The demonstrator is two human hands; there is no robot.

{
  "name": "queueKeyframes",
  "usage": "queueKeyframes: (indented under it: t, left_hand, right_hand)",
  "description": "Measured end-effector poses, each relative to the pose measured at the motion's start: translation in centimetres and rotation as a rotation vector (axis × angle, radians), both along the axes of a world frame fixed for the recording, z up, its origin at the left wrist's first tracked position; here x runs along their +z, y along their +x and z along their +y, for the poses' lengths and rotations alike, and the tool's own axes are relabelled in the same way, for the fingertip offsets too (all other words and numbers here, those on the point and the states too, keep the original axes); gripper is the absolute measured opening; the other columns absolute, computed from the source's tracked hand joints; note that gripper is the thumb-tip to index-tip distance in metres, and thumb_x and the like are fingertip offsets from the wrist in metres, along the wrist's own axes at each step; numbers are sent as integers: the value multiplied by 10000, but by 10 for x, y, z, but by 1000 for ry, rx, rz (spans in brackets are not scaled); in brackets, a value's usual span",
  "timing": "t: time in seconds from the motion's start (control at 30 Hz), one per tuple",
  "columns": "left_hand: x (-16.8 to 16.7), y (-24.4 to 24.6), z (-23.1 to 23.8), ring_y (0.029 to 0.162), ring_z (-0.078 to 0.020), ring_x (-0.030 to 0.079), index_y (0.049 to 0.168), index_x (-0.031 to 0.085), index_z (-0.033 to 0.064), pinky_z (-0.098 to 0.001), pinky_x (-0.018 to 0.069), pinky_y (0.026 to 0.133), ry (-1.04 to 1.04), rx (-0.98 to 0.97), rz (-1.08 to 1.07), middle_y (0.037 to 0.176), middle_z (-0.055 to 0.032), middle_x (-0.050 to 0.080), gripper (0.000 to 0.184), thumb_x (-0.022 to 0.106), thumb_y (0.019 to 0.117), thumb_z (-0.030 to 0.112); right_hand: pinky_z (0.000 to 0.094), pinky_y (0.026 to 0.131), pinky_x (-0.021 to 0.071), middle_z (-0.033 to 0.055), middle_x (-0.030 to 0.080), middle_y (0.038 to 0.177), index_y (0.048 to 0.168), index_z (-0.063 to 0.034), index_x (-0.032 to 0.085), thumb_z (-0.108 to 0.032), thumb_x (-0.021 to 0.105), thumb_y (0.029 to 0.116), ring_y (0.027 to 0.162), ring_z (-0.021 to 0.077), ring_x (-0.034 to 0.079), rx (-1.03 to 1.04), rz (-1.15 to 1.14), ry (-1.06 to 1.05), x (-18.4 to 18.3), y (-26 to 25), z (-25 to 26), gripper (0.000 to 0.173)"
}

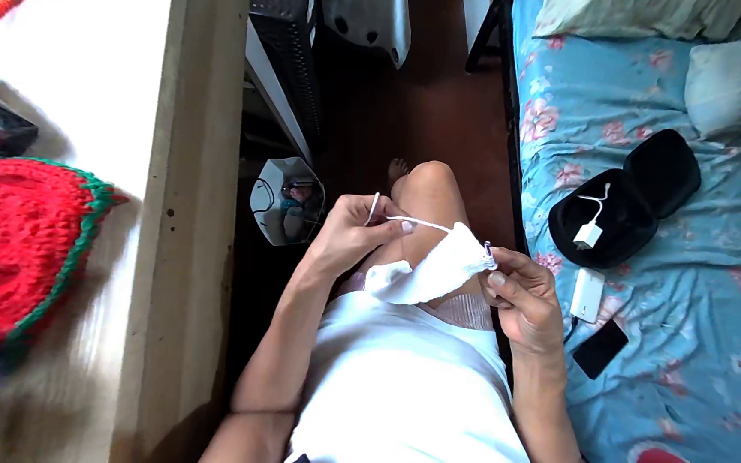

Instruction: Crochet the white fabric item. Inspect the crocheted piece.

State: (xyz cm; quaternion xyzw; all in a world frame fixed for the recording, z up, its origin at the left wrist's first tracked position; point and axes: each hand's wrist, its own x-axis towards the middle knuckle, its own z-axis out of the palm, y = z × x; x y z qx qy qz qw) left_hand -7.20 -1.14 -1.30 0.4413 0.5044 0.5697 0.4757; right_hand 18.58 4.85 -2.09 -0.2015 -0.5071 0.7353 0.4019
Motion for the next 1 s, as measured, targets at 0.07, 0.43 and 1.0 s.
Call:
queueKeyframes:
  t: [0.07, 0.43, 1.0]
  left_hand:
    - [3, -4, -4, 673, 43, 637, 863, 721, 90, -139, 525, 625, -49, -10, 222, 747, 76, 707, 57, 683, 903, 102]
    - [14, 10, -4, 976, -96, 680, 1359, 642, 139, -270, 559, 859, 160, -53, -328, 1095, 15, 732, 418, 571, 1005, 350]
    - [14, 59, 14, 711, -123, 692, 1651, -12, 233, -231, 587, 676, 88, -89, -265, 879, -85, 714, 1111, 634, 829, -144]
  right_hand:
    - [112, 566, 429, -30, 755, 968, 1151, -131, 786, -98, 664, 963, 658, -71, 548, 3, -8, 14, 0, 1, 1, 227]
    - [100, 572, 435, -43, 752, 958, 1150, -102, 782, -88, 660, 965, 667, -77, 556, 13, -62, 23, 0, -2, -2, 222]
    - [177, 783, 579, 25, 755, 1048, 1136, 4, 746, 36, 628, 939, 878, 23, 690, -244, -275, 290, 5, -8, -11, 233]
